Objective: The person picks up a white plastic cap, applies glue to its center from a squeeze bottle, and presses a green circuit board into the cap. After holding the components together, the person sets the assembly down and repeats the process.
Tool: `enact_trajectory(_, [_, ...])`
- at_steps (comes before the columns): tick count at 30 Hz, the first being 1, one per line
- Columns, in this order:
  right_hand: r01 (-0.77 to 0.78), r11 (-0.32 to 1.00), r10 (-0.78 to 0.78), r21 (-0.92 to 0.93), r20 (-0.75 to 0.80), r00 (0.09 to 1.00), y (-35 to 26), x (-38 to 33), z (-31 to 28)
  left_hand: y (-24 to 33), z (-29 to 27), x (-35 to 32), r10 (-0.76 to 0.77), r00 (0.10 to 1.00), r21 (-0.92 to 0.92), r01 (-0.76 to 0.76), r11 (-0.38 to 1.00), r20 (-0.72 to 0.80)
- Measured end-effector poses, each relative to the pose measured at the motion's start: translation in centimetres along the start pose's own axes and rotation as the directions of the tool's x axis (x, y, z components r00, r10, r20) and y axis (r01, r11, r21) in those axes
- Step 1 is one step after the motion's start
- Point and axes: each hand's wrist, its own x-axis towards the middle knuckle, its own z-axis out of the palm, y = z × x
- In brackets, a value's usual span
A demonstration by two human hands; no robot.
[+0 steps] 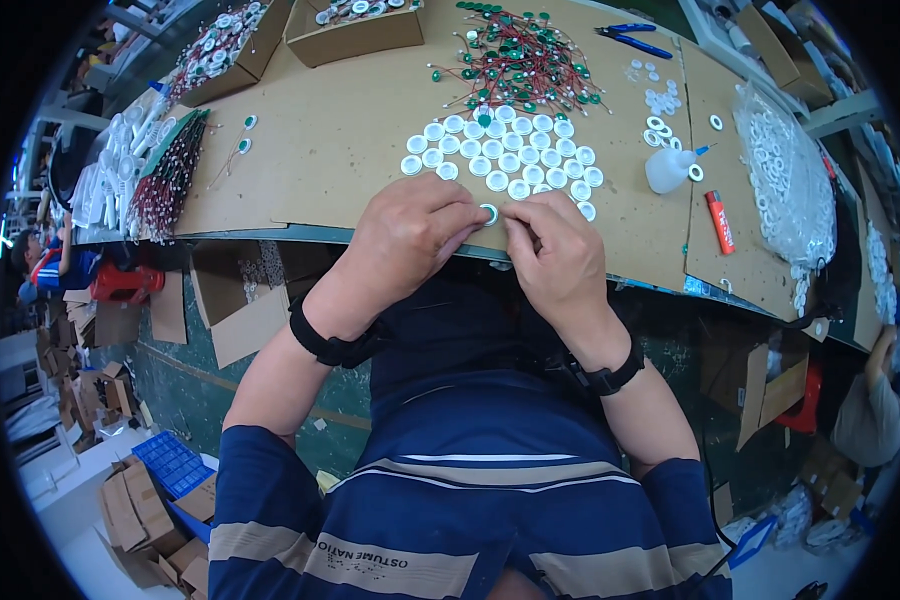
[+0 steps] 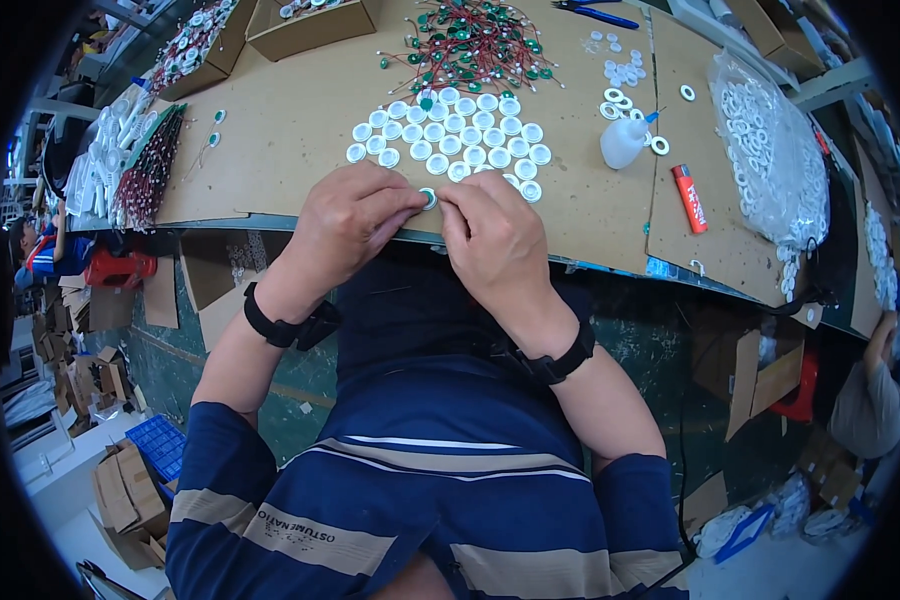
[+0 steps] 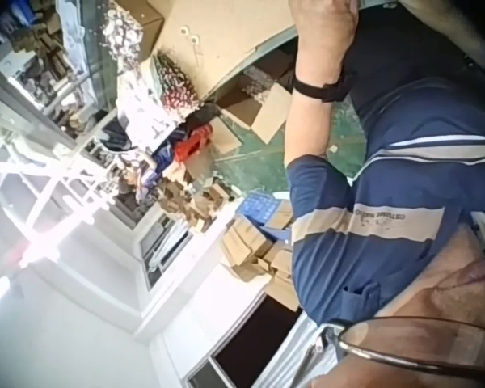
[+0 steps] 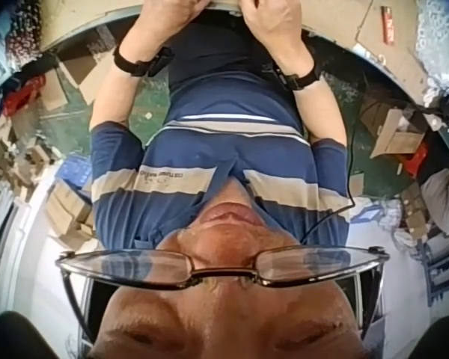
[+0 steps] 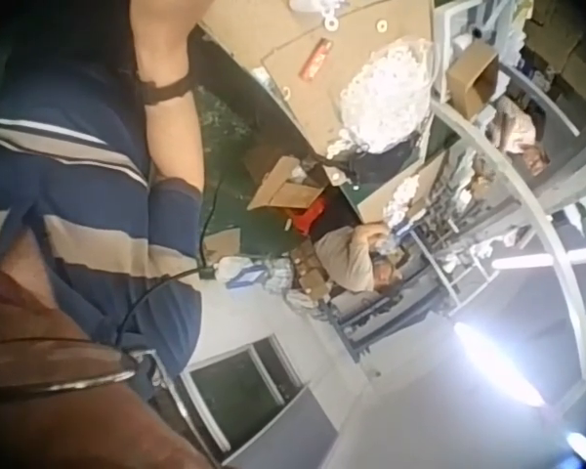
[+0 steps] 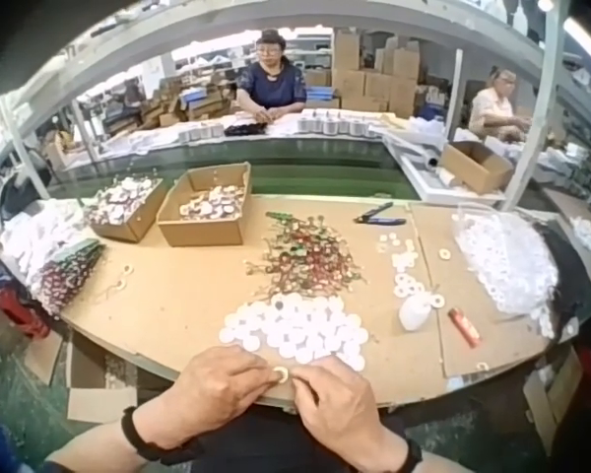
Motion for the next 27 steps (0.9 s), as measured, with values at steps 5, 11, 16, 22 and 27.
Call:
enact_trajectory(5, [0.069,0.994,-0.065,-0.081,0.042,0.997,0.0,0.0,0.0,0.1,0.1,0.2,0.025,0.999,0.019,-0.025,1.0,0.028])
enact_trajectory(11, [0.092,0.992,-0.086,-0.082,0.069,0.994,-0.2,-0.1,-0.3,-0.5,-0.1,0.3,0.043,0.997,0.005,-0.043,0.999,0.058])
enact_trajectory(16, [0.174,0.977,-0.163,-0.123,0.092,0.982,-0.2,-0.3,-0.5,-1.6,-0.1,0.5,0.058,0.997,-0.102,-0.052,0.993,0.057])
enact_trajectory(22, [0.216,0.968,-0.201,-0.127,0.121,0.972,-0.1,-0.5,-0.6,-1.9,0.1,0.1,0.045,0.998,-0.158,-0.039,0.987,0.036])
enact_trajectory(27, [0.234,0.962,-0.219,-0.138,0.117,0.969,0.0,-0.2,-0.7,-2.1,0.1,0.4,0.06,0.997,-0.137,-0.054,0.989,0.045])
